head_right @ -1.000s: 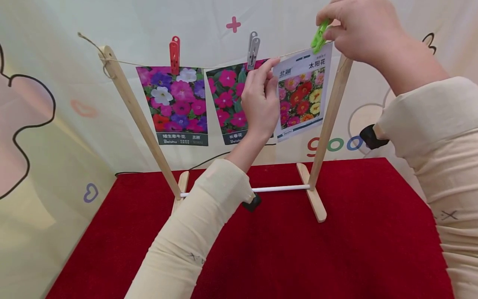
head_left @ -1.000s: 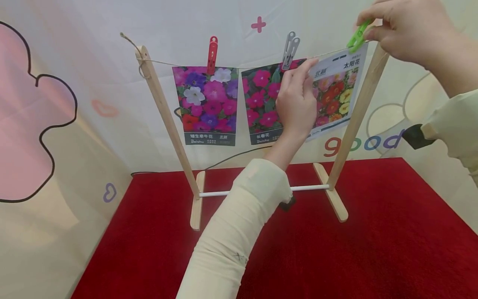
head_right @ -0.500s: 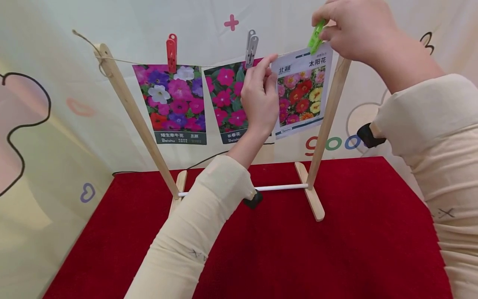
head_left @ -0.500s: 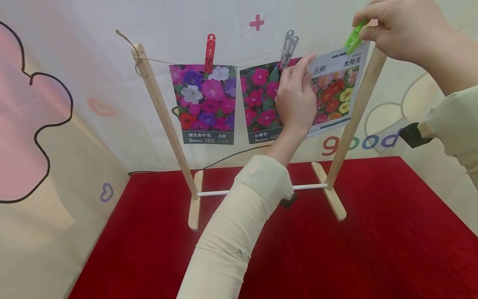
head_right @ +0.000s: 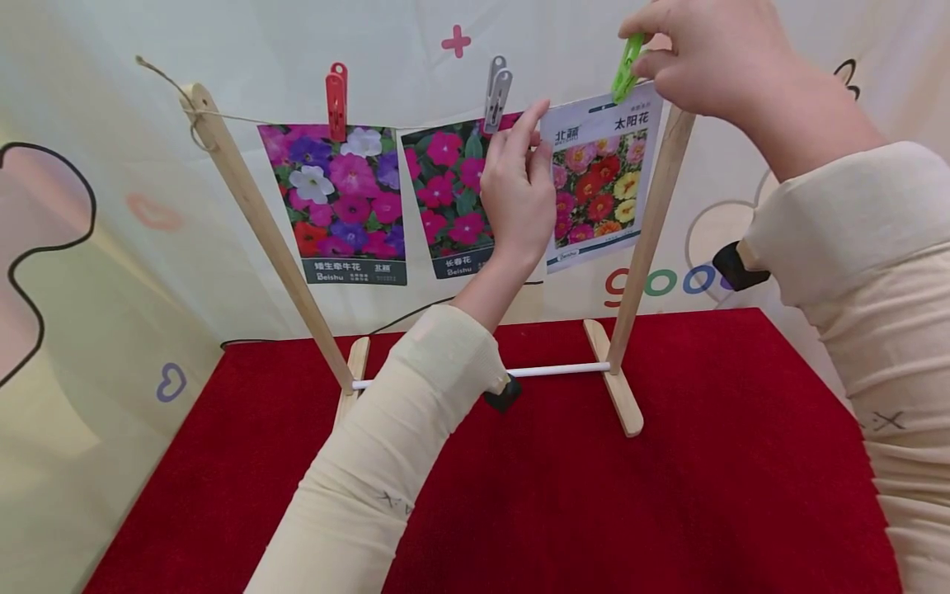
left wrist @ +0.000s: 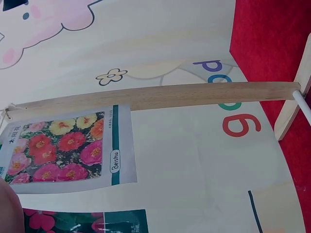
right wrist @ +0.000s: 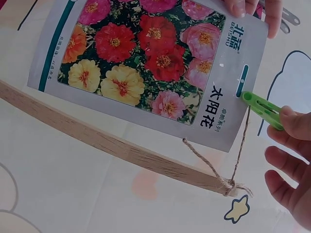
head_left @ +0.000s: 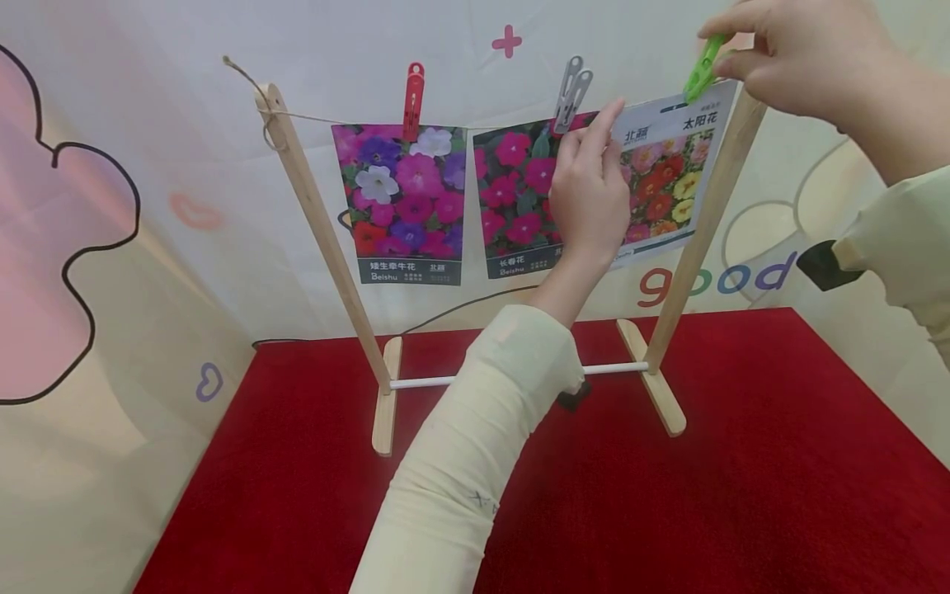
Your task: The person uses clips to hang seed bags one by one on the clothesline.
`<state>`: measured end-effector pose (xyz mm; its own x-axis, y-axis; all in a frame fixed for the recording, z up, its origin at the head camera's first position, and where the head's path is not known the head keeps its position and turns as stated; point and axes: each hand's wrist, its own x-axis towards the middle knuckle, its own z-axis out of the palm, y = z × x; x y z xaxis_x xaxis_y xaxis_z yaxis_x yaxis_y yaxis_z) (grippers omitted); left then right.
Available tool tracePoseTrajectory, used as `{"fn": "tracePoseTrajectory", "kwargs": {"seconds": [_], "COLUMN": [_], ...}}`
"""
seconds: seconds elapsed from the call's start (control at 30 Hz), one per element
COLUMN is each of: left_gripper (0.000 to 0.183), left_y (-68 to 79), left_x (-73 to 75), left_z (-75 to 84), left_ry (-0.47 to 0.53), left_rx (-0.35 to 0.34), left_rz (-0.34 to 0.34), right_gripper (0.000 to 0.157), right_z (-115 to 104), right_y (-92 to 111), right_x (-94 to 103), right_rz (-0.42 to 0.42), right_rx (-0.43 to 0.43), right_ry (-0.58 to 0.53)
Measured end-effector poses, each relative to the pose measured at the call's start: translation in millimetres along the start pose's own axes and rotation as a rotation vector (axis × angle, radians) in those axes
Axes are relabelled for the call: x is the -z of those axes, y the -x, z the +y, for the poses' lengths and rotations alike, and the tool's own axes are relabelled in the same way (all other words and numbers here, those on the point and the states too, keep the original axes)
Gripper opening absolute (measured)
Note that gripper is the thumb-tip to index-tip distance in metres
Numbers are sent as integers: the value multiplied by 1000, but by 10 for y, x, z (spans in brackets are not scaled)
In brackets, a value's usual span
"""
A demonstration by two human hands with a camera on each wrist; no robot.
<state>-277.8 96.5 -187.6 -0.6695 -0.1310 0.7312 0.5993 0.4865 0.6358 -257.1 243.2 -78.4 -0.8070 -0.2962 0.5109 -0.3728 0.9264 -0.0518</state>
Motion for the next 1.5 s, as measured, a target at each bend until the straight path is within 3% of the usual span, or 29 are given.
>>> {"fn": "tracePoseTrajectory", "kwargs": {"seconds": [0.83,1.5], "left_gripper": [31,30], "left_y": [29,17], "left_x": [-13,-21], "left_z": [-20,21], "left_ry": [78,62], "left_rx": [-31,15], "left_rz": [23,49], "right_gripper": [24,27], "right_z": [-37,-64], "right_y": [-17,-21], "right_x": [24,21], "right_rz": [42,-11], "right_rx": [32,18], "right_ry": [71,80]}}
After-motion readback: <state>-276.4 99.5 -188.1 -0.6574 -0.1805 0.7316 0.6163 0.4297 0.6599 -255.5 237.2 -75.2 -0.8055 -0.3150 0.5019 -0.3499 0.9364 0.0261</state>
